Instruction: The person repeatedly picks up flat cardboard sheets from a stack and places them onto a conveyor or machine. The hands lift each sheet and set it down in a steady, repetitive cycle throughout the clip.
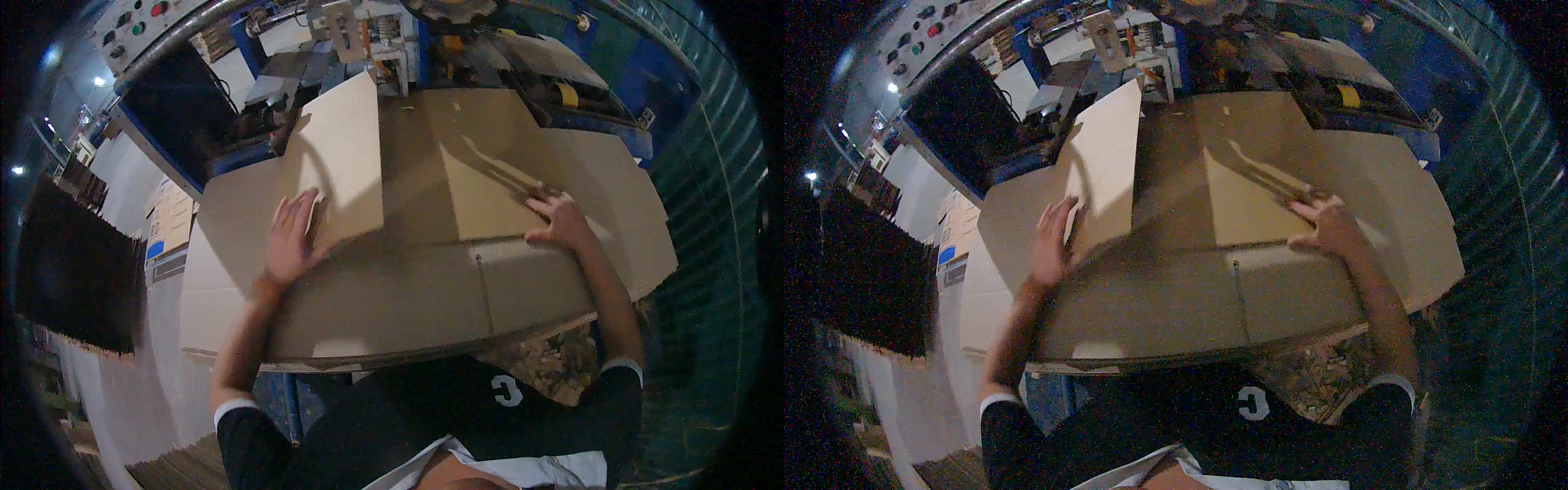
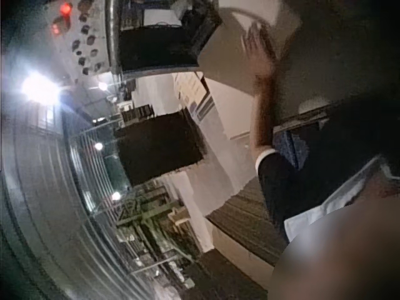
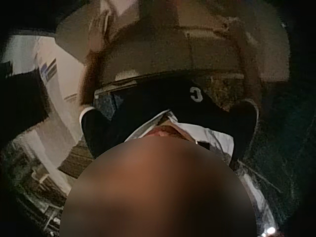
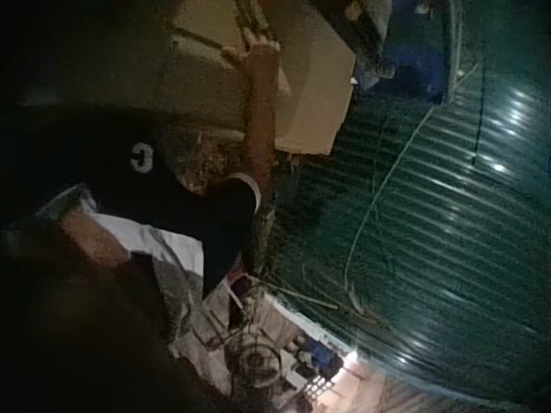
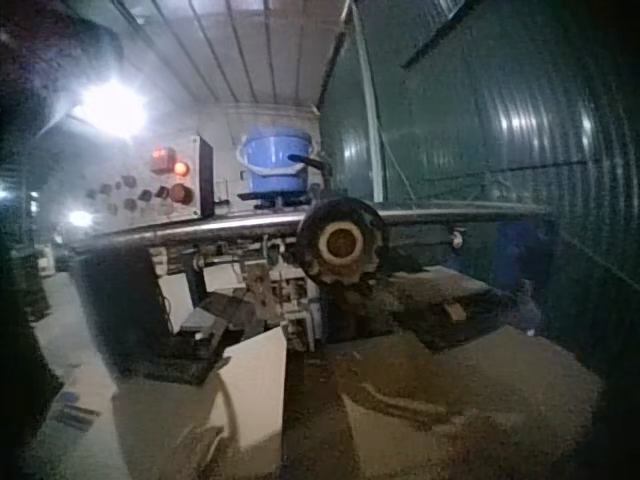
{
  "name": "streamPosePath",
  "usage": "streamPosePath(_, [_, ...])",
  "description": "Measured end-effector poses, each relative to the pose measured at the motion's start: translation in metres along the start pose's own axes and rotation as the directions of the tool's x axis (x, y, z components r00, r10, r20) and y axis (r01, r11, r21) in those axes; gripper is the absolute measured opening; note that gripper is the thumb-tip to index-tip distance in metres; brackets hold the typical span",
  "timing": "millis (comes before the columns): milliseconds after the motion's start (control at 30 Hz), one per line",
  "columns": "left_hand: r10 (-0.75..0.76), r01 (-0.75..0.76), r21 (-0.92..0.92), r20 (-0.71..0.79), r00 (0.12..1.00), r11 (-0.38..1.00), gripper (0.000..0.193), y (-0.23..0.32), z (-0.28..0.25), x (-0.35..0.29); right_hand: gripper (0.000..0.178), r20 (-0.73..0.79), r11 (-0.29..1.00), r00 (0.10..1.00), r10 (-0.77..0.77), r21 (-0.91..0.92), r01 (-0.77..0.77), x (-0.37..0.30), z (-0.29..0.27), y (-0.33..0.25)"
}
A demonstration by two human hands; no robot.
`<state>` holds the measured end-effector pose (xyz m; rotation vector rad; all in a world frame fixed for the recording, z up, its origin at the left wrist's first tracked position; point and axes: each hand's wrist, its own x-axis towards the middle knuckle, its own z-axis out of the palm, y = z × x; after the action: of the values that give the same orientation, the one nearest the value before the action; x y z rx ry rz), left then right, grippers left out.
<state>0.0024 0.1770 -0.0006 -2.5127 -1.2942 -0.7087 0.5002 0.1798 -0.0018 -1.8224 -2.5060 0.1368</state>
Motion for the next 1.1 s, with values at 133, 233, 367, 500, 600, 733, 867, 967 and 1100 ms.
streamPosePath(133, [-0.136,0.139,0.054,-0.041,0.990,0.989,0.089,-0.027,0.033,0.063,0.069,-0.238,1.000,0.971,0.024,0.004,-0.024,0.060,0.005,0.006])
streamPosePath(233, [-0.300,0.297,0.185,-0.015,0.954,0.937,0.090,-0.017,0.038,0.089,0.061,-0.401,0.958,0.916,0.009,-0.261,-0.123,0.073,0.006,-0.008])
streamPosePath(367, [-0.257,0.270,0.119,-0.115,0.960,0.955,0.089,0.001,0.007,0.046,0.054,-0.406,0.991,0.914,-0.024,-0.130,-0.032,0.011,-0.006,-0.023])
streamPosePath(500, [-0.526,0.570,0.001,-0.381,0.760,0.822,0.076,-0.002,-0.044,-0.082,0.055,-0.473,0.873,0.743,0.473,0.365,-0.323,-0.108,0.009,0.008])
streamPosePath(600, [-0.757,0.923,0.004,-0.571,0.318,0.385,0.075,-0.003,-0.058,-0.164,0.055,-0.609,0.746,0.527,0.593,0.169,-0.644,-0.166,0.053,0.057])
streamPosePath(733, [-0.896,0.988,-0.099,-0.438,0.067,0.122,0.078,0.006,-0.051,-0.204,0.051,-0.586,0.674,0.564,0.582,-0.041,-0.738,-0.189,0.092,0.093])
streamPosePath(867, [-0.901,0.922,-0.316,-0.428,0.072,0.224,0.073,0.008,-0.054,-0.185,0.045,-0.533,0.605,0.292,0.794,0.645,-0.467,-0.174,0.075,0.075])
streamPosePath(967, [-0.837,0.806,-0.460,-0.541,0.078,0.373,0.063,0.005,-0.072,-0.178,0.043,-0.612,0.607,0.022,0.791,0.788,0.106,-0.166,0.059,0.055])
streamPosePath(1100, [-0.791,0.012,-0.798,-0.598,-0.125,0.602,0.033,-0.016,-0.091,-0.199,0.042,-0.366,0.429,-0.226,0.903,0.735,0.525,-0.172,0.044,0.081])
